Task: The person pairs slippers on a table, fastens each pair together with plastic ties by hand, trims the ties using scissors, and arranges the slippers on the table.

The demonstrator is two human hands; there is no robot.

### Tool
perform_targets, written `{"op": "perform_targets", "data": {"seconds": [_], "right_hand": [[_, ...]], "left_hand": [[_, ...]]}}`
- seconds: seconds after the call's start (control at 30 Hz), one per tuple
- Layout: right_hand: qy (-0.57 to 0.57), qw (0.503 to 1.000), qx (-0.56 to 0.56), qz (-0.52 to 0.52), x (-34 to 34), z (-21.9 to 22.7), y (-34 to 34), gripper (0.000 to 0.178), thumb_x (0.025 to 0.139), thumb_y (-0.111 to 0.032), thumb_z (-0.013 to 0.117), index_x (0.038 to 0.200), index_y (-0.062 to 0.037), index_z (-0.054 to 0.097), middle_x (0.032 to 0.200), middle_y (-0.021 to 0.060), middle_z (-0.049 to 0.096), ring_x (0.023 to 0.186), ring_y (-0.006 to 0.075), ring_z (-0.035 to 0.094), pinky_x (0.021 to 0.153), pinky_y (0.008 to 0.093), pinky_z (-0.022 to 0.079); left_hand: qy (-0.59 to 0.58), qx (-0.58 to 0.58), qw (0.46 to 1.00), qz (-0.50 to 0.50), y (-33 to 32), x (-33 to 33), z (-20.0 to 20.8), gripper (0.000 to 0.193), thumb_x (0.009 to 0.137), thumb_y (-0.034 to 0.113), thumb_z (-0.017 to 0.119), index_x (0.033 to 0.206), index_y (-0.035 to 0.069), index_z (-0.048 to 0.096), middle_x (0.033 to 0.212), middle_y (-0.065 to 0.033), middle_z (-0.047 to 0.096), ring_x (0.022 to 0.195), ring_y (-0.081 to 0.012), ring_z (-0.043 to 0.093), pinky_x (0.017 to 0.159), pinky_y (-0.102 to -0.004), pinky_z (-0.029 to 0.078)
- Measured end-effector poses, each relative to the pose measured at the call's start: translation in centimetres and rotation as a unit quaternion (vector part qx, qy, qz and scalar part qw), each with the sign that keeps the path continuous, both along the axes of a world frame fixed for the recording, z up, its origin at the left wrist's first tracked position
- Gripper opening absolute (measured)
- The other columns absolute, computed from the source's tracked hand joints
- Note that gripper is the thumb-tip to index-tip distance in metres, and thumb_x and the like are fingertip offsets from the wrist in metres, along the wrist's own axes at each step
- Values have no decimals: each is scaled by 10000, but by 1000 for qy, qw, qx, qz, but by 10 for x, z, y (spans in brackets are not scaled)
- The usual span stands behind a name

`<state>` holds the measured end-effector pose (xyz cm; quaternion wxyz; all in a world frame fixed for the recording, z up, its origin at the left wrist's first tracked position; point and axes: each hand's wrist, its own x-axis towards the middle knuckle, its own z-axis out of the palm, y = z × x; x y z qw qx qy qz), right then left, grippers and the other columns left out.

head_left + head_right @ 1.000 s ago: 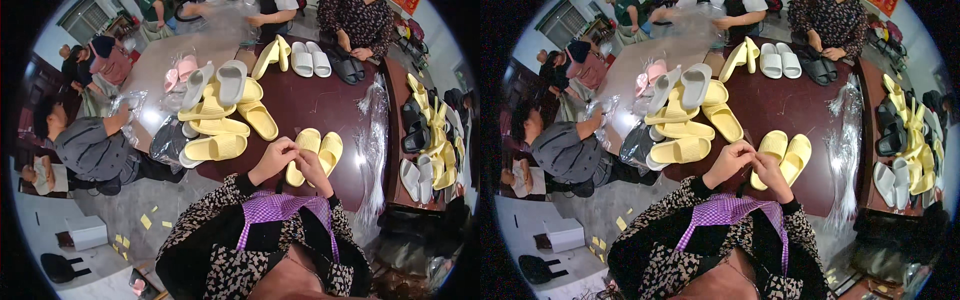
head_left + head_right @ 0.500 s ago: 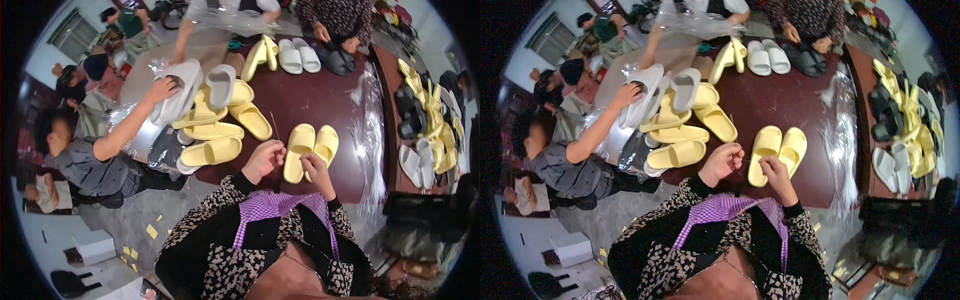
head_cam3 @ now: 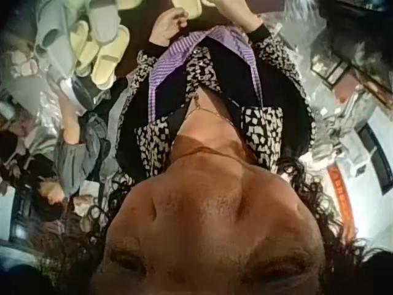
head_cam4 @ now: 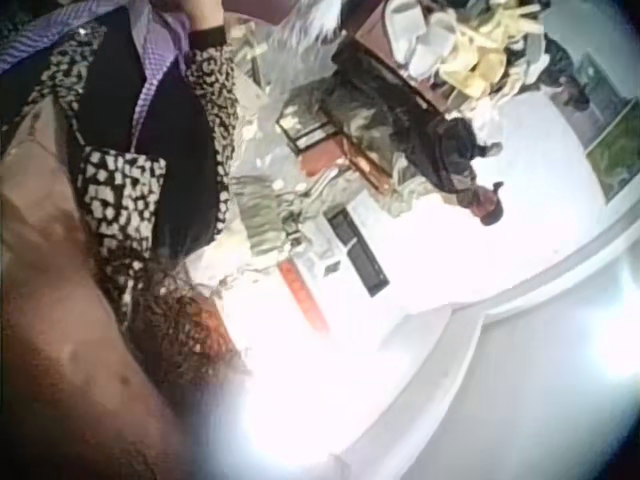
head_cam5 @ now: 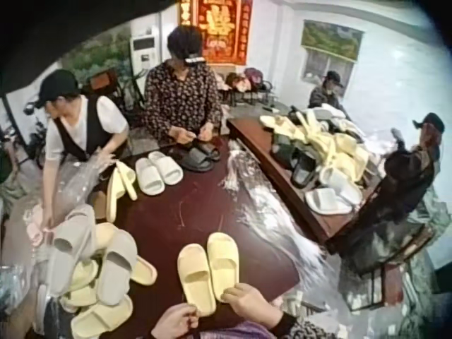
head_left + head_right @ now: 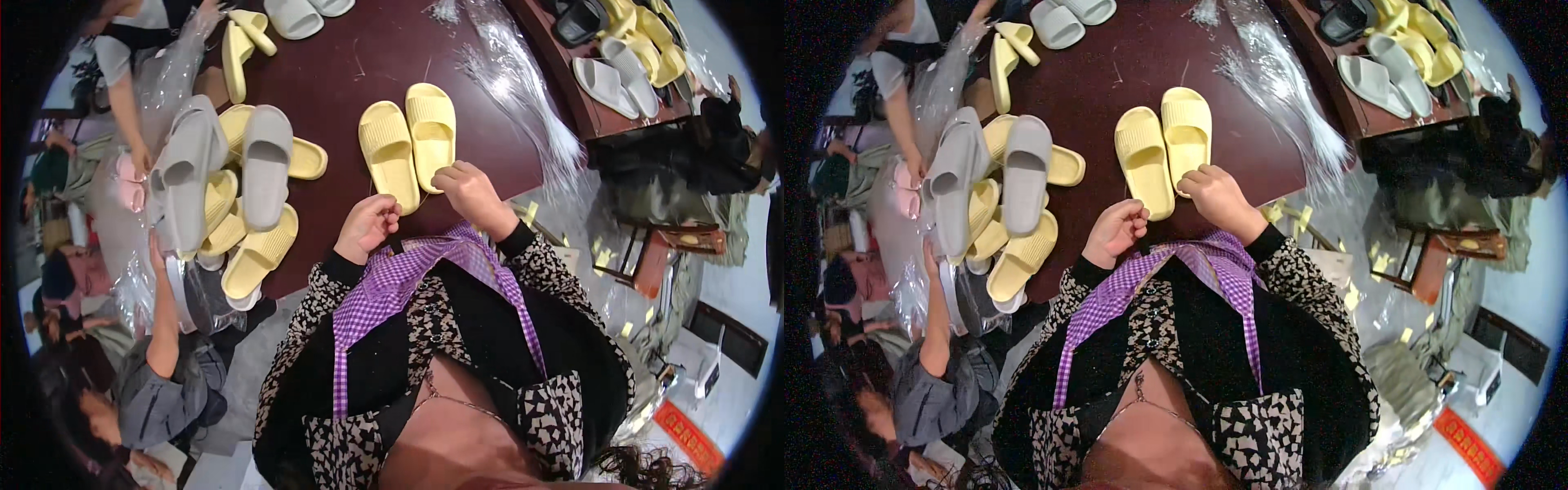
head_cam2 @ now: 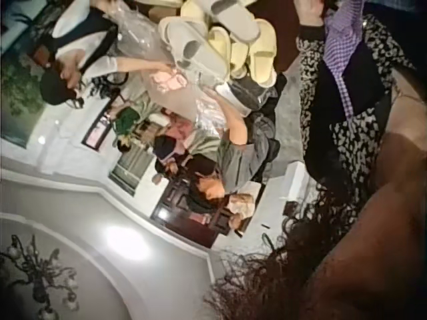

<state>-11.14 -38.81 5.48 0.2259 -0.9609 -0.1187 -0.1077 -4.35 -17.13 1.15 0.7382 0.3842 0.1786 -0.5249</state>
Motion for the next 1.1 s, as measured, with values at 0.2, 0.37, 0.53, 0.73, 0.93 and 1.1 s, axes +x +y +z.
{"op": "perform_targets", "data": {"seconds": [0.2,0.37,0.53,0.73,0.93,1.1], "right_hand": [[-12,999,22,-22,-9,-13,-1,114,679,-28,563,780,-58,606,782,54,604,715,229,565,654,324,472],[33,997,73,2,-15,-21,6,111,701,-33,577,803,-40,620,769,77,615,705,237,582,639,322,478],[171,943,285,19,-15,-19,9,113,782,-82,592,846,-6,646,734,81,632,629,173,592,587,276,475],[309,815,472,-133,7,10,23,162,836,-114,574,878,21,653,760,64,642,653,114,589,597,228,468],[229,781,559,-159,8,2,38,175,857,-146,568,886,24,598,717,19,591,578,59,523,528,190,422],[266,748,566,-221,0,-6,24,162,856,-150,573,884,9,560,677,7,551,540,49,484,493,193,393]], "left_hand": [[15,-14,1000,-21,-7,4,-16,76,837,85,524,802,21,544,710,-68,553,566,-118,486,504,-253,405],[-23,-24,999,-30,-8,5,-8,74,837,76,518,805,12,537,727,-83,559,551,-112,488,483,-236,396],[-62,-17,998,-24,-9,6,13,60,849,70,494,825,25,527,744,-87,566,503,-99,450,446,-231,367],[-165,43,980,-100,-23,3,34,66,831,57,493,810,12,538,674,-68,566,450,-83,444,397,-205,341],[-264,82,950,-147,-39,-9,27,69,803,51,508,788,0,552,613,-34,550,449,-62,456,388,-197,338],[-338,131,920,-146,-52,-11,26,86,807,54,510,825,-9,566,616,-25,549,453,-59,454,406,-191,348]]}}
